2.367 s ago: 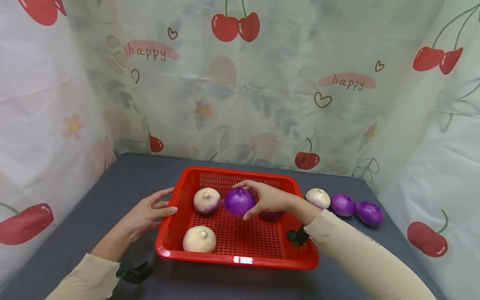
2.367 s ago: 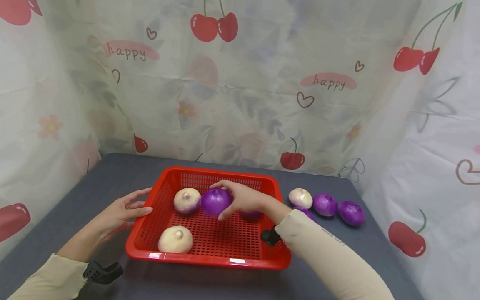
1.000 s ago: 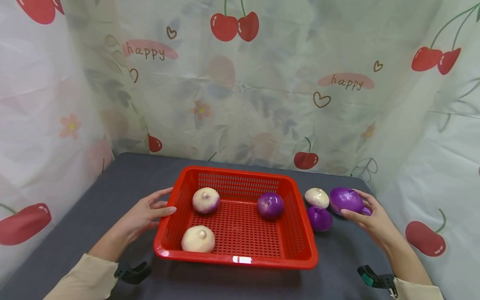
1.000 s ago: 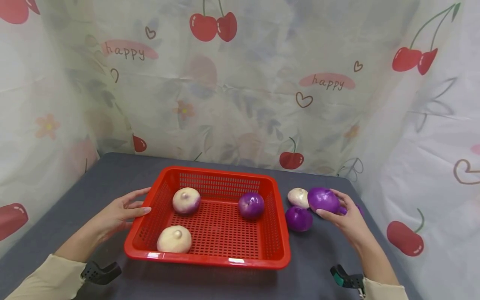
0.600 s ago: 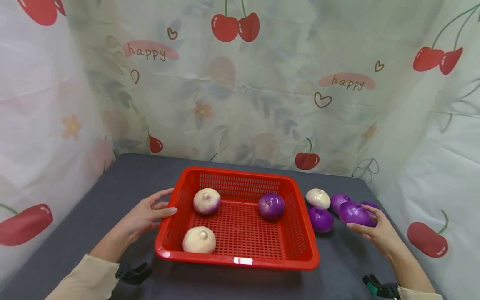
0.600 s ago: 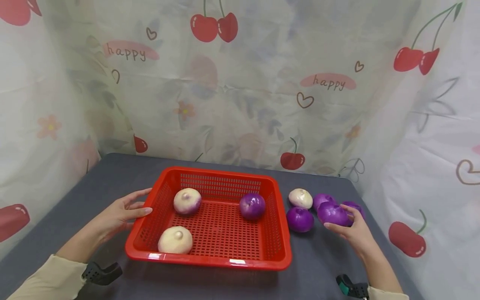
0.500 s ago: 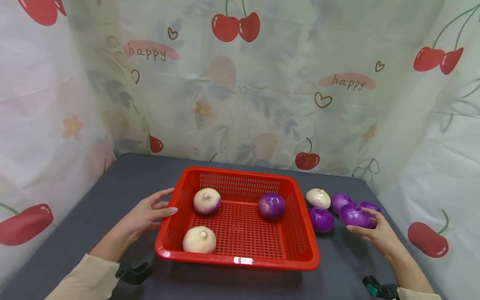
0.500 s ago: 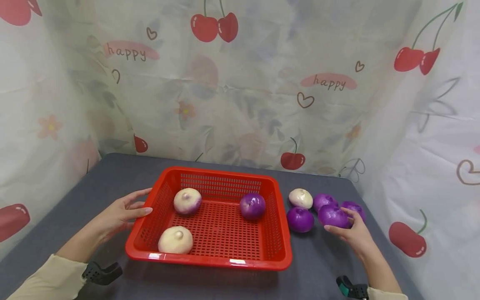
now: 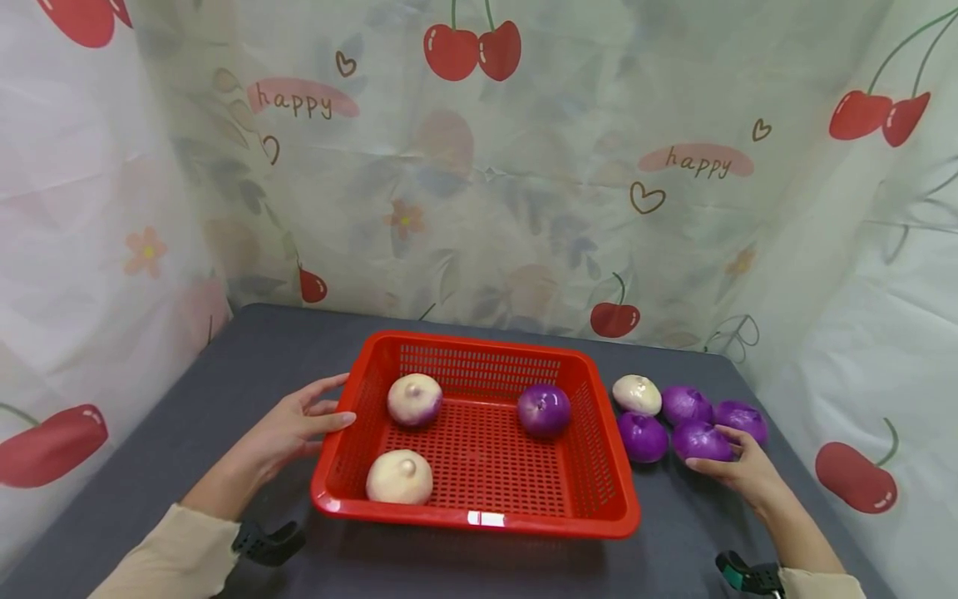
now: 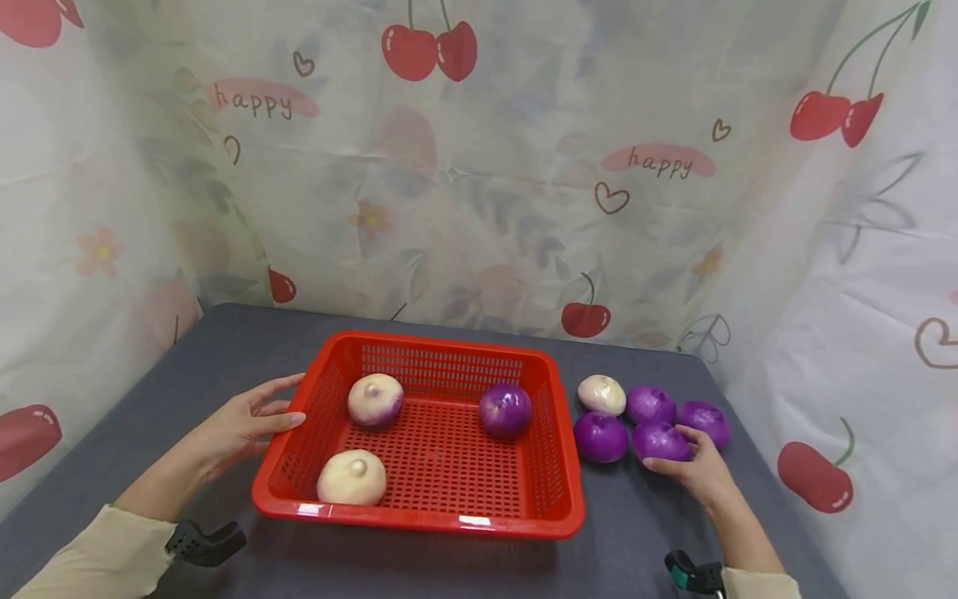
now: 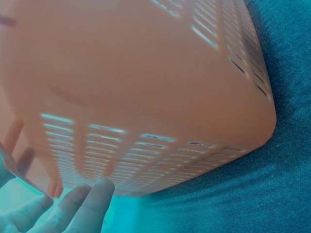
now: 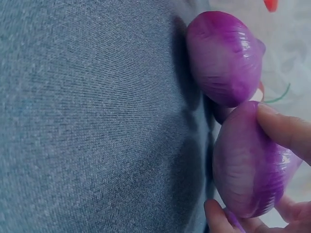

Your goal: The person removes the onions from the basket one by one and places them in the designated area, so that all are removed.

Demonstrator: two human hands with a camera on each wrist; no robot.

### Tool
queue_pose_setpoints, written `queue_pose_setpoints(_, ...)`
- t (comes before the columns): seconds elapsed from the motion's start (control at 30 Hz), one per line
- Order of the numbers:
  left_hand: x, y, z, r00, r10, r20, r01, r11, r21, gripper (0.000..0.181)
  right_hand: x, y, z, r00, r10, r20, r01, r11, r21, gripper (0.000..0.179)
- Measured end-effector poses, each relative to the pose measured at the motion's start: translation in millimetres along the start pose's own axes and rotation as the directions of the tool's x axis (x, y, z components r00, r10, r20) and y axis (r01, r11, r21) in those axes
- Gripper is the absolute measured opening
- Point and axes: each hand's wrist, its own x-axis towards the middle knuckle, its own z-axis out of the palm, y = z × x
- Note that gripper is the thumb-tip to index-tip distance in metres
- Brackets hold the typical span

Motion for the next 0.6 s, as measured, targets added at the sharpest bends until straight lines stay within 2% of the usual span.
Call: queue_pose_setpoints(0.6, 0.1, -1.0, 0.9, 1.0, -0.003, -0.012, 0.003, 1.0, 0.018, 0.08, 7.9, 3.9, 2.6, 1.0, 0.003, 0.003, -0.002, 0.996, -0.084, 0.097)
